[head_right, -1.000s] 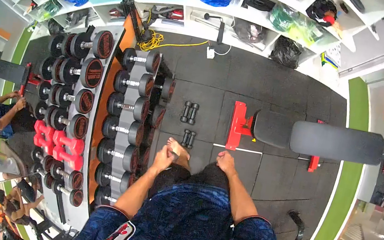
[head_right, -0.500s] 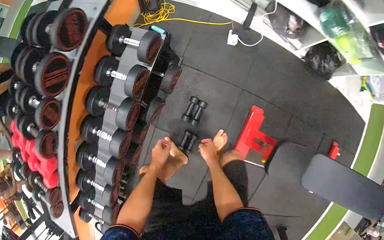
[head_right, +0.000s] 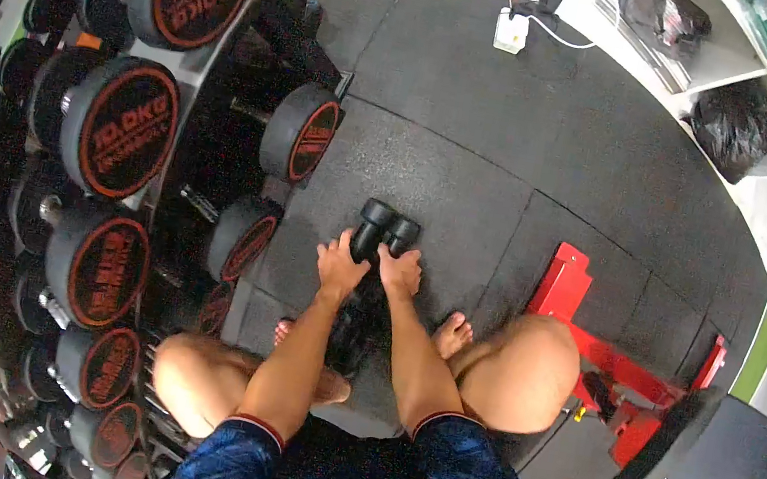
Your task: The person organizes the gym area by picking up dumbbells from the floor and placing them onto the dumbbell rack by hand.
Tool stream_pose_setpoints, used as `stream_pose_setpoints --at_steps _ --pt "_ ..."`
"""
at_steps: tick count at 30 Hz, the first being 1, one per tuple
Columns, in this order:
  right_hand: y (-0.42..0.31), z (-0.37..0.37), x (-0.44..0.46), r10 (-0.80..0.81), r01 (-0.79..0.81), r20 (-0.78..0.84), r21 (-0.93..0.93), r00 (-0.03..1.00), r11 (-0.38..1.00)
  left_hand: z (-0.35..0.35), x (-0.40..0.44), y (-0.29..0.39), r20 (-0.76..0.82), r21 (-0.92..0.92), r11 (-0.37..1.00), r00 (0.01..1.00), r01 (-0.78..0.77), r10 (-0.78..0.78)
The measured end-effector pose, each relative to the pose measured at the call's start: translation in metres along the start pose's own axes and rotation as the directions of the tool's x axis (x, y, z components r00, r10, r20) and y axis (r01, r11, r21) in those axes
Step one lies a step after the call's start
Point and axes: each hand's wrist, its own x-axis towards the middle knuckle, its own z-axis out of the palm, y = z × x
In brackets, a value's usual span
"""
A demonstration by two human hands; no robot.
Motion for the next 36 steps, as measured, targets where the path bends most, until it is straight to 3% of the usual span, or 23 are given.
stream_pose_setpoints --at_steps 4,5,8,9,12,13,14,15,18,19,20,21,23,24,26,28,29,30,32,34,36 --pt "0.007 0.02 0.005 -0.281 0.261 -0.187 -0.126 0.941 0.957 0.043 0.033 -0.014 -0.08 0.079 0.992 0.991 -0.097 0.103" --pt "0.006 0.024 0.004 -0.275 0.256 -0.235 -0.106 0.933 0.961 0.048 0.034 -0.016 -0.023 0.02 0.998 0.998 -0.058 0.058" --pt "0.003 0.025 0.014 -0.222 0.227 -0.124 0.029 0.967 0.974 0.039 0.039 -0.016 0.088 -0.105 0.994 0.996 0.032 -0.023" --pt "0.007 0.031 0.019 -0.248 0.263 -0.199 0.051 0.948 0.963 0.034 0.036 -0.017 0.089 -0.129 0.99 0.995 0.049 -0.038" --pt "0.041 0.064 0.067 -0.173 0.219 -0.148 0.392 0.974 0.893 0.011 0.025 -0.005 0.168 -0.188 0.965 0.974 0.181 -0.15" --pt "0.024 0.03 0.03 -0.168 0.163 -0.035 0.496 0.985 0.853 0.008 0.018 -0.006 0.181 -0.21 0.954 0.968 0.212 -0.175" --pt "0.018 0.013 0.01 -0.205 0.187 -0.021 0.513 0.978 0.838 0.001 0.003 -0.01 0.198 -0.228 0.941 0.958 0.251 -0.207" --pt "0.016 0.009 0.006 -0.213 0.171 0.031 0.491 0.977 0.854 0.007 -0.008 -0.017 0.126 -0.336 0.916 0.974 0.221 -0.189" --pt "0.037 -0.017 -0.031 -0.22 0.099 0.208 0.473 0.953 0.875 -0.023 -0.066 -0.015 0.26 -0.315 0.887 0.929 0.338 -0.262" --pt "0.037 -0.046 -0.075 -0.211 0.098 0.252 0.395 0.945 0.913 -0.057 -0.102 -0.009 0.277 -0.322 0.861 0.909 0.394 -0.312" --pt "0.035 -0.069 -0.107 -0.199 0.099 0.284 0.33 0.938 0.939 -0.088 -0.12 -0.002 0.407 -0.281 0.859 0.864 0.428 -0.297" --pt "0.012 -0.103 -0.165 -0.195 0.151 0.237 0.191 0.952 0.97 -0.113 -0.145 0.009 0.374 -0.308 0.827 0.859 0.47 -0.349" --pt "-0.003 -0.141 -0.228 -0.222 0.189 0.315 0.133 0.923 0.973 -0.142 -0.188 0.011 0.414 -0.281 0.836 0.845 0.472 -0.338" --pt "0.009 -0.153 -0.24 -0.225 0.148 0.439 0.202 0.87 0.968 -0.169 -0.217 0.018 0.449 -0.324 0.799 0.825 0.507 -0.343" --pt "-0.019 -0.202 -0.32 -0.24 0.151 0.438 0.229 0.866 0.962 -0.229 -0.255 0.032 0.501 -0.421 0.724 0.806 0.546 -0.316" --pt "-0.017 -0.237 -0.359 -0.257 0.114 0.54 0.284 0.801 0.952 -0.272 -0.305 0.046 0.439 -0.449 0.725 0.836 0.523 -0.331" --pt "-0.024 -0.257 -0.375 -0.172 0.086 0.658 0.162 0.733 0.983 -0.296 -0.323 0.051 0.407 -0.459 0.726 0.847 0.513 -0.342" --pt "-0.024 -0.272 -0.388 -0.234 0.174 0.66 0.157 0.713 0.972 -0.327 -0.342 0.059 0.409 -0.526 0.666 0.844 0.528 -0.346" --pt "-0.043 -0.318 -0.433 -0.172 0.21 0.745 0.044 0.644 0.977 -0.393 -0.391 0.081 0.424 -0.647 0.527 0.835 0.551 -0.351" --pt "-0.044 -0.338 -0.45 -0.22 0.464 0.687 -0.19 0.692 0.865 -0.432 -0.425 0.091 0.396 -0.772 0.371 0.847 0.516 -0.354" --pt "-0.054 -0.363 -0.478 -0.254 0.596 0.68 -0.327 0.687 0.733 -0.447 -0.464 0.094 0.406 -0.843 0.211 0.843 0.494 -0.352"
